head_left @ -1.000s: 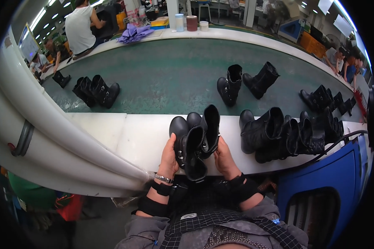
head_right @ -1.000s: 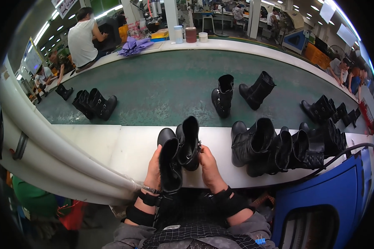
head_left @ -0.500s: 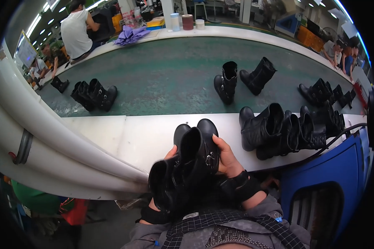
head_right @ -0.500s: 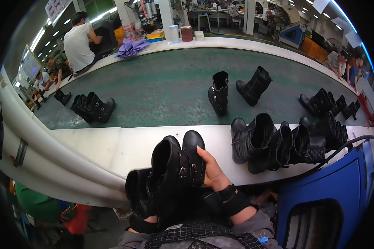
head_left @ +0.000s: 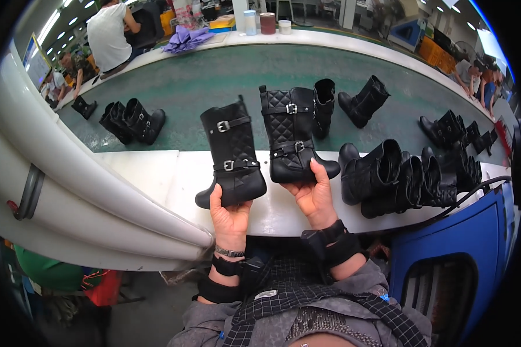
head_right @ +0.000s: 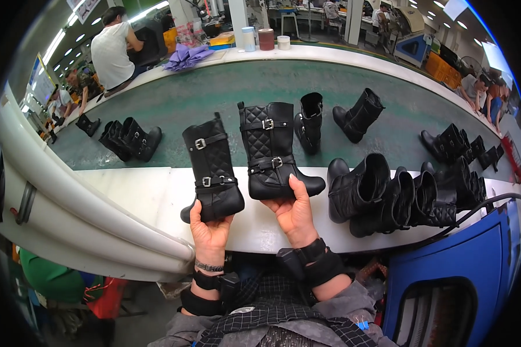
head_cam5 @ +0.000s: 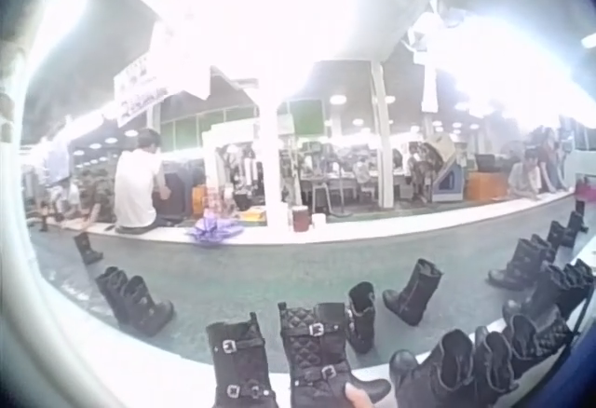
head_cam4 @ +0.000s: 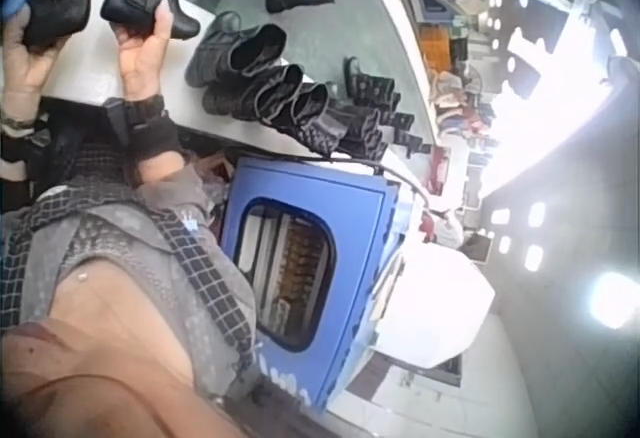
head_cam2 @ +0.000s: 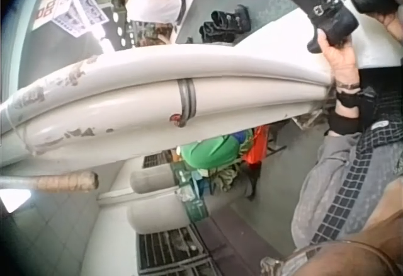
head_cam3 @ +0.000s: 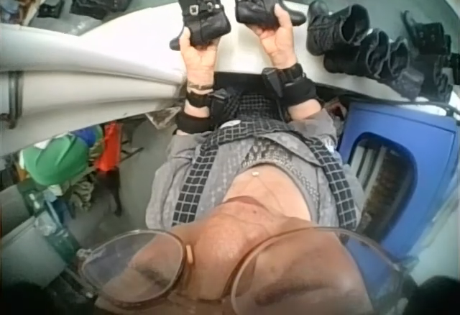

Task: The recorder is inspecting pairs of black boots for quality on a factory production line.

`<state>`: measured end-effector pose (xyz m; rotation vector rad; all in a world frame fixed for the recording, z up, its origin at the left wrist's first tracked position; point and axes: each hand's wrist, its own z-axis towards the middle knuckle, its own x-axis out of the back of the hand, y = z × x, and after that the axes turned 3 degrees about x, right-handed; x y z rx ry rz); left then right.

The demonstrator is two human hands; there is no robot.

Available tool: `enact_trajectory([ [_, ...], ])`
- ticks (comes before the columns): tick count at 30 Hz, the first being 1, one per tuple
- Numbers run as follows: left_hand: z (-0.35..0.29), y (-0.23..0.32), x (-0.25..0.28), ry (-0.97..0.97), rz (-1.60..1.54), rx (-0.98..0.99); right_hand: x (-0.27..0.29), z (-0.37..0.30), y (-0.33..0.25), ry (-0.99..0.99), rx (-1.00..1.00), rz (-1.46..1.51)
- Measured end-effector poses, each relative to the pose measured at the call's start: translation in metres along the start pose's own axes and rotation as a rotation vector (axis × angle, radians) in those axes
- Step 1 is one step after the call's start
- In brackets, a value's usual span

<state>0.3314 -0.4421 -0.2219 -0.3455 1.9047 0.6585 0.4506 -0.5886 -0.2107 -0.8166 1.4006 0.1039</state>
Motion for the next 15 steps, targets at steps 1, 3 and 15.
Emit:
enact_trajectory([
  [1, 0.001, -0.002, 0.001, 0.052, -0.003, -0.001, 0.002, -0.002, 0.003, 0.009, 0.005, -0.007],
  [3, 0.002, -0.004, 0.003, -0.029, 0.012, -0.044, 0.007, -0.007, 0.007, 0.053, 0.027, -0.047],
  [15, 0.002, -0.009, 0.003, -0.035, 0.065, -0.087, 0.012, -0.017, 0.015, 0.081, 0.016, -0.059],
])
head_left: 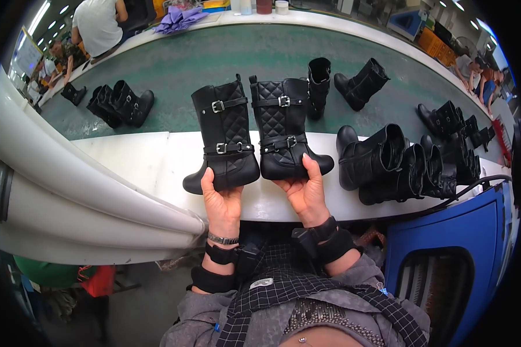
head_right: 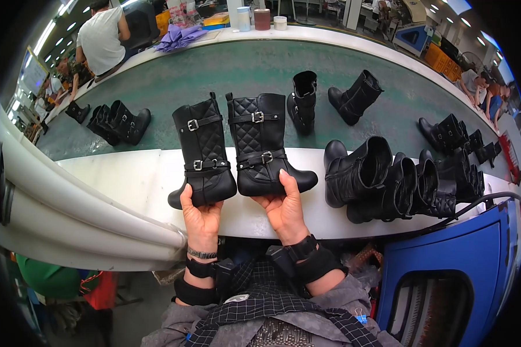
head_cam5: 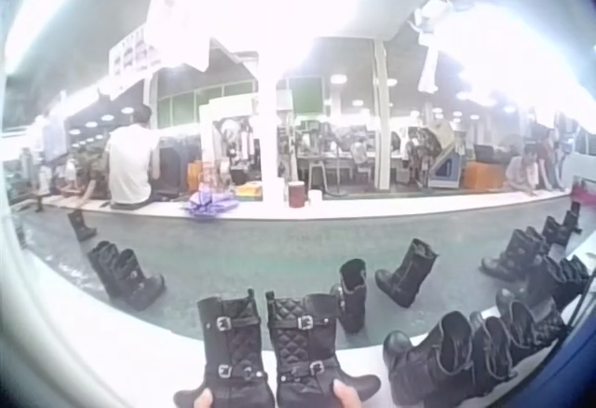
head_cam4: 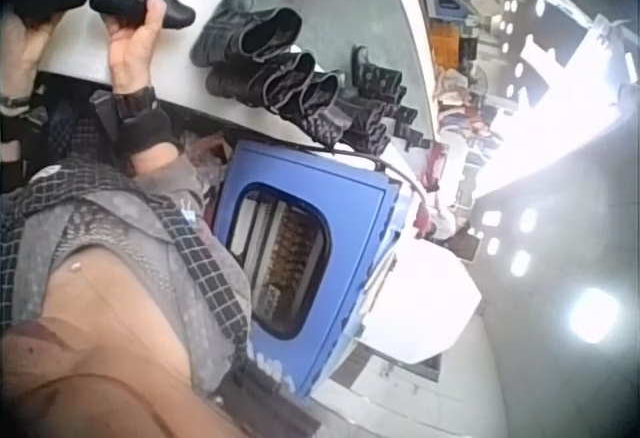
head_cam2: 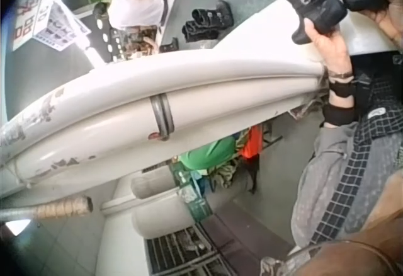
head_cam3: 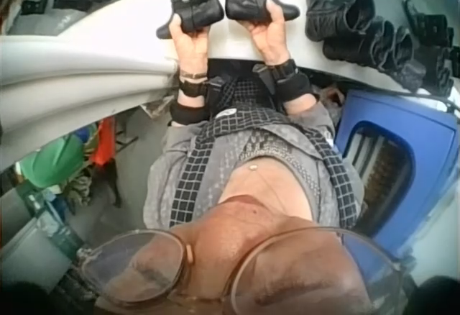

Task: The recorder is inspecting pairs of black boots for quality on a factory production line.

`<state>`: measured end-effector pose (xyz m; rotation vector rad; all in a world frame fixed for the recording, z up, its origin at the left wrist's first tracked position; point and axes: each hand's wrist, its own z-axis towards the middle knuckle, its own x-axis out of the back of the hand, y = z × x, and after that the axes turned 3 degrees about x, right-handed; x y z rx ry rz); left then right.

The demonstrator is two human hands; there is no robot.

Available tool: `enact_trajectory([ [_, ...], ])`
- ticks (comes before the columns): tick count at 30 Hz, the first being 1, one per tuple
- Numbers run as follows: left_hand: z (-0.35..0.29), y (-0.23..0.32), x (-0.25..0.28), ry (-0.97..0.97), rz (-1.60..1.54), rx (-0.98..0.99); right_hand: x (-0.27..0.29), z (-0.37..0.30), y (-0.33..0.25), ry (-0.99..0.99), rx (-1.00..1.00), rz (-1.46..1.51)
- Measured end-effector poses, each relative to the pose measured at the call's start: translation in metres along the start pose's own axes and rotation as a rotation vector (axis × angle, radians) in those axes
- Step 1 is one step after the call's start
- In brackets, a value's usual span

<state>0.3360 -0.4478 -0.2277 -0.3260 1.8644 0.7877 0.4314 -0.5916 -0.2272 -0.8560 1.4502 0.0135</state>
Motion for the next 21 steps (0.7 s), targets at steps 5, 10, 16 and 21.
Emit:
enact_trajectory([
  [5, -0.0002, -0.0024, -0.0005, 0.005, 0.012, 0.003, 0.0020, -0.0006, -0.0007, -0.004, -0.007, 0.008],
  [10, -0.0010, -0.0032, -0.0004, 0.008, 0.018, 0.004, 0.0017, -0.0012, -0.0014, 0.000, -0.013, 0.024],
  [16, 0.0007, -0.0049, 0.0046, -0.001, 0.012, 0.010, 0.0065, -0.0008, -0.0017, 0.000, -0.016, 0.015],
  [21, 0.0018, -0.0086, 0.0062, -0.049, 0.045, 0.003, 0.0101, -0.0010, -0.0004, -0.023, -0.024, -0.011],
])
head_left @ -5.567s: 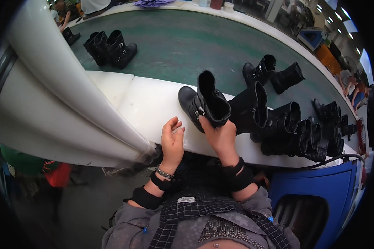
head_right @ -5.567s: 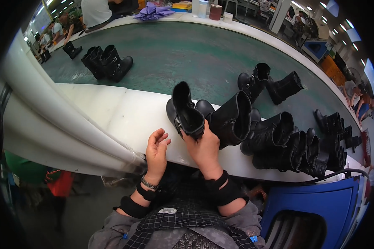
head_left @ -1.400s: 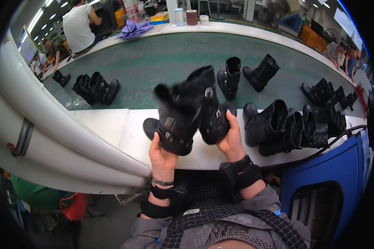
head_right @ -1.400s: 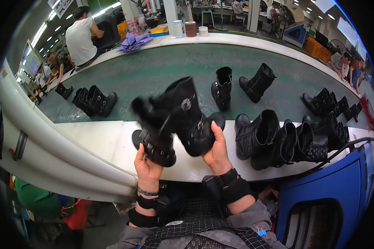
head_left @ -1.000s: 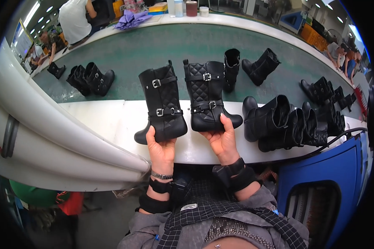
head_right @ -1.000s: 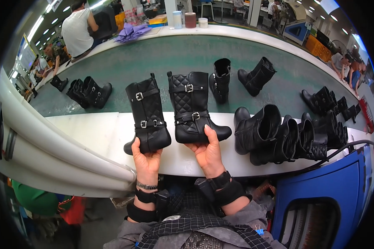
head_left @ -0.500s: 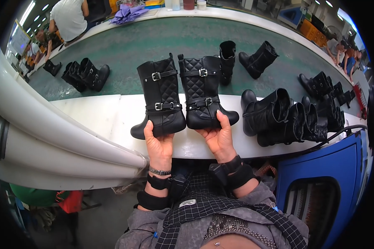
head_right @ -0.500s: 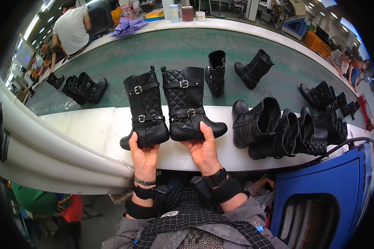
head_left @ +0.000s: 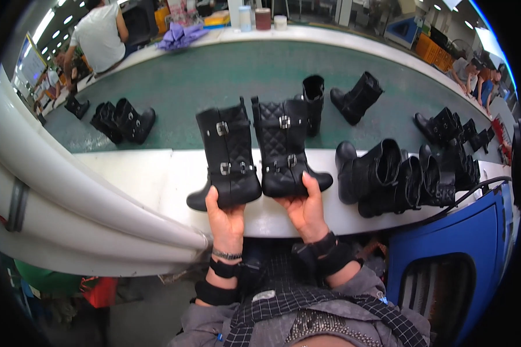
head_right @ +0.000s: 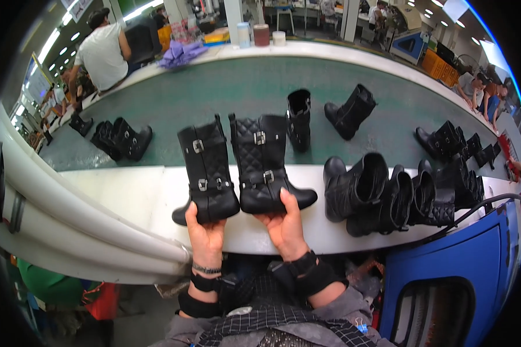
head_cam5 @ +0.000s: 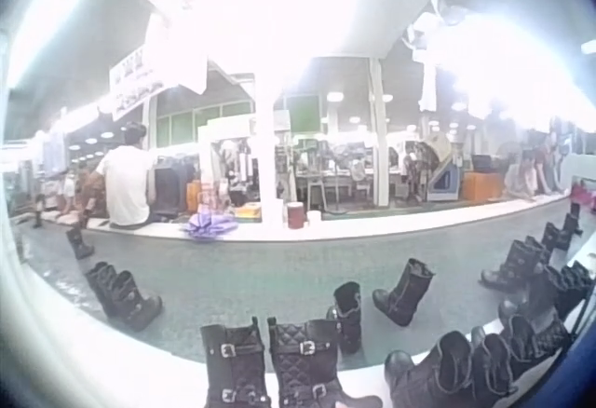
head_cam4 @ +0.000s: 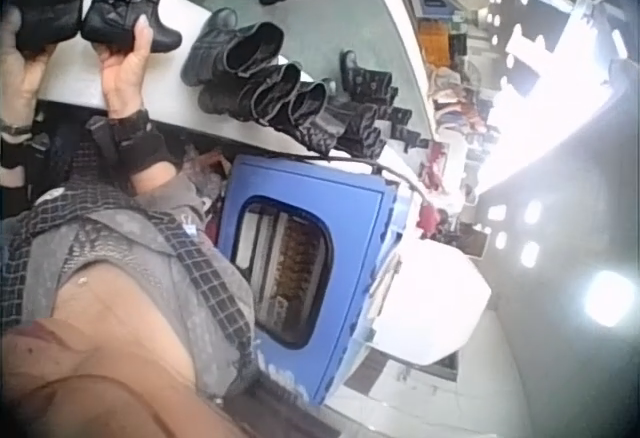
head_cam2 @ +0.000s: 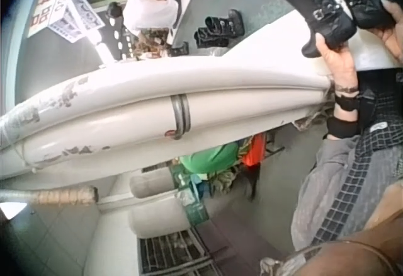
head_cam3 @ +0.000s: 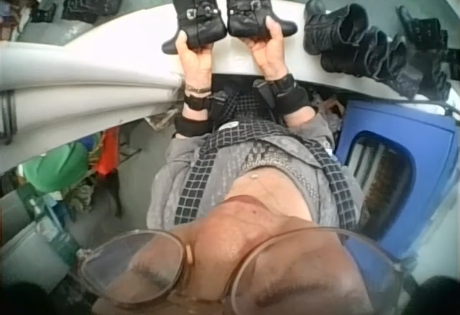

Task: The recorder is inspecting pairs of black boots for quality on a factory production line.

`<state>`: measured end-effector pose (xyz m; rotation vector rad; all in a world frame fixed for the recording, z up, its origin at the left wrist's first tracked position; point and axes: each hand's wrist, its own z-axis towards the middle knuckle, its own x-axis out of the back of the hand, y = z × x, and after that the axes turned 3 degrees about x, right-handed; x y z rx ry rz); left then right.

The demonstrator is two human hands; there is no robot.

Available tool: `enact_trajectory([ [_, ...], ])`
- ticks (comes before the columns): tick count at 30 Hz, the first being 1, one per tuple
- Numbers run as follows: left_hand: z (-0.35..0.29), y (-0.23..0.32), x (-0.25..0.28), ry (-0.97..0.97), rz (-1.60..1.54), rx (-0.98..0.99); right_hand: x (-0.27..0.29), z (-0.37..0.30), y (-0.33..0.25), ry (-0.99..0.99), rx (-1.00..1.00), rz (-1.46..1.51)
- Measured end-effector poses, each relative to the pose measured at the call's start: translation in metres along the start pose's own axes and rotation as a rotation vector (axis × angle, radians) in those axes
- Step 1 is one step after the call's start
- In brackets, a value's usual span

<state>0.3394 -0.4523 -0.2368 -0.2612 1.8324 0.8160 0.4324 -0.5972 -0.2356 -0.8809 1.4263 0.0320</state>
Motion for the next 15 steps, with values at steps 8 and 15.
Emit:
enact_trajectory([
  [8, -0.005, -0.005, -0.001, -0.029, 0.010, -0.030, -0.005, -0.005, -0.003, -0.081, 0.053, -0.079],
  [15, -0.006, -0.006, 0.004, -0.017, -0.018, -0.032, -0.008, -0.013, -0.006, -0.088, 0.073, -0.114],
])
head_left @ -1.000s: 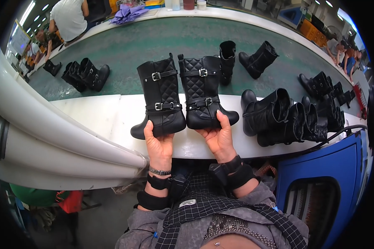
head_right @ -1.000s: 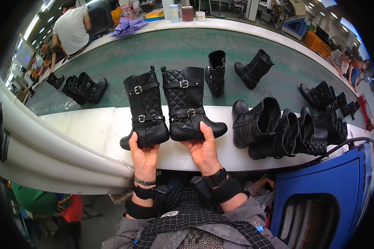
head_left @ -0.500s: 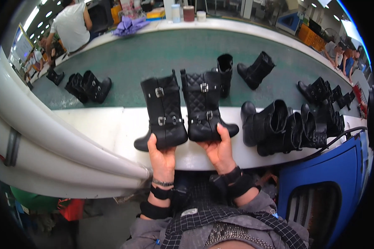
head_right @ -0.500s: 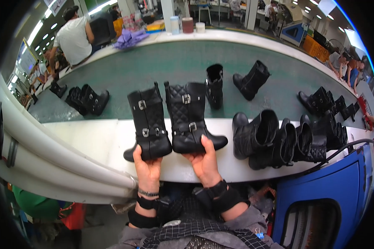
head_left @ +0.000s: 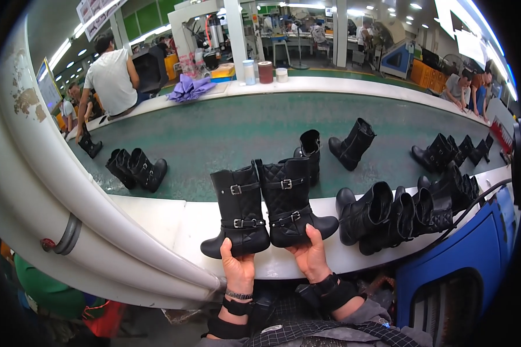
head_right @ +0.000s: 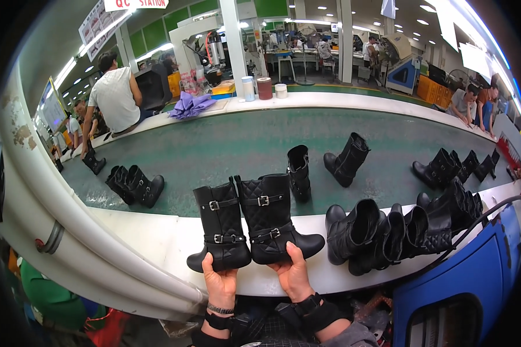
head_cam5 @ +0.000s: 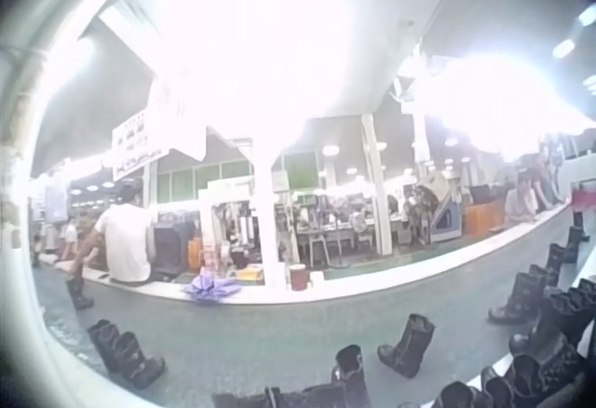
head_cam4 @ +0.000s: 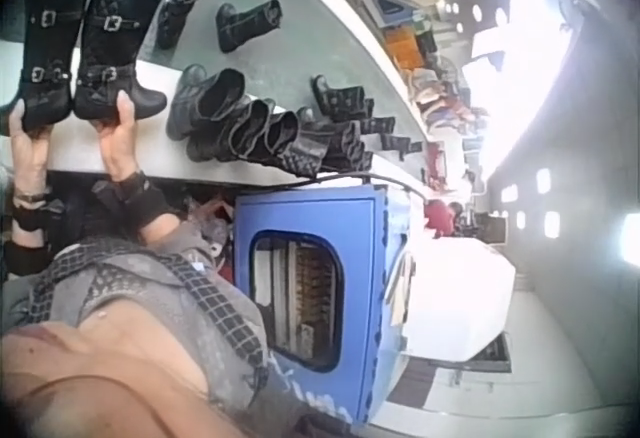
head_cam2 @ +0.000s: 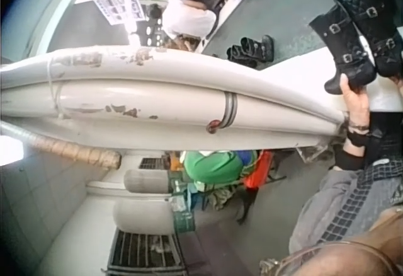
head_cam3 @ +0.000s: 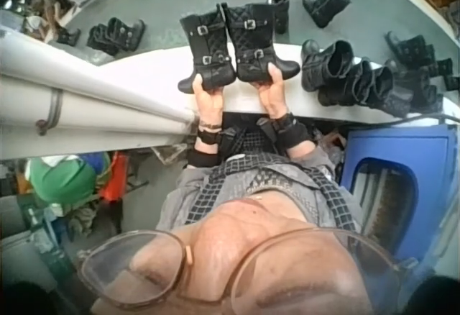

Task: The recorder is inspecting pairs of black boots for quality on a factory production line.

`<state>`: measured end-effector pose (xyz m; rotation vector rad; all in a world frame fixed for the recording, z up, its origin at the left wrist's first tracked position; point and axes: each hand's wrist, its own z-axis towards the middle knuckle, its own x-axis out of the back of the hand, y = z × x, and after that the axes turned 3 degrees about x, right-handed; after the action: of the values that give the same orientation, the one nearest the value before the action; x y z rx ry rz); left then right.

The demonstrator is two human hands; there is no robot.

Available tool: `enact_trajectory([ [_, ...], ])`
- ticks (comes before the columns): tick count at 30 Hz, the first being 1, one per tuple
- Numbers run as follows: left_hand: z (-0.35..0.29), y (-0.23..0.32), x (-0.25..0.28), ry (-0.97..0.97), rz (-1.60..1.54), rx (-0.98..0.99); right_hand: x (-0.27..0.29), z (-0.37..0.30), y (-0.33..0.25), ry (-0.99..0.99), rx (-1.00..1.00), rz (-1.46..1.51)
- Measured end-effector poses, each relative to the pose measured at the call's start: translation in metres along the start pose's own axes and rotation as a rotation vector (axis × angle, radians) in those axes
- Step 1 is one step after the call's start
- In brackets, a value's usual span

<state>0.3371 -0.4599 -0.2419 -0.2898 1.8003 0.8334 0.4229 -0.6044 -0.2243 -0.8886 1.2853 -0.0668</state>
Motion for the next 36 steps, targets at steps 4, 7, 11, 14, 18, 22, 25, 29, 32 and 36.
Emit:
enact_trajectory([
  [4, -0.002, 0.001, 0.000, 0.040, -0.016, 0.050, 0.002, -0.001, -0.009, -0.071, -0.040, 0.023],
  [7, 0.005, 0.002, 0.003, -0.245, -0.022, 0.053, 0.008, 0.008, -0.016, -0.209, -0.106, 0.072],
  [11, 0.023, 0.002, 0.008, -0.240, 0.334, -0.096, 0.013, 0.034, -0.006, -0.216, 0.021, -0.410],
  [14, 0.020, 0.000, 0.015, -0.145, 0.725, -0.313, 0.019, 0.044, 0.013, 0.025, 0.279, -1.031],
  [18, -0.016, -0.017, 0.019, -0.276, 0.956, -0.551, 0.028, 0.034, 0.033, 0.048, 0.274, -0.985],
  [22, -0.048, -0.035, 0.009, -0.539, 1.079, -0.739, 0.026, 0.007, 0.043, 0.059, 0.305, -1.005],
  [25, -0.045, -0.040, -0.010, -0.464, 1.178, -0.719, 0.019, -0.004, 0.041, -0.072, 0.283, -0.980],
  [29, -0.012, -0.034, -0.051, -0.183, 1.108, -0.844, 0.018, -0.010, 0.031, -0.156, 0.211, -0.981],
  [32, 0.018, -0.014, -0.085, -0.221, 1.028, -0.753, 0.035, -0.007, 0.019, -0.200, 0.255, -0.955],
  [36, 0.069, 0.009, -0.115, -0.152, 1.005, -0.755, 0.057, -0.004, 0.010, -0.124, 0.145, -0.790],
])
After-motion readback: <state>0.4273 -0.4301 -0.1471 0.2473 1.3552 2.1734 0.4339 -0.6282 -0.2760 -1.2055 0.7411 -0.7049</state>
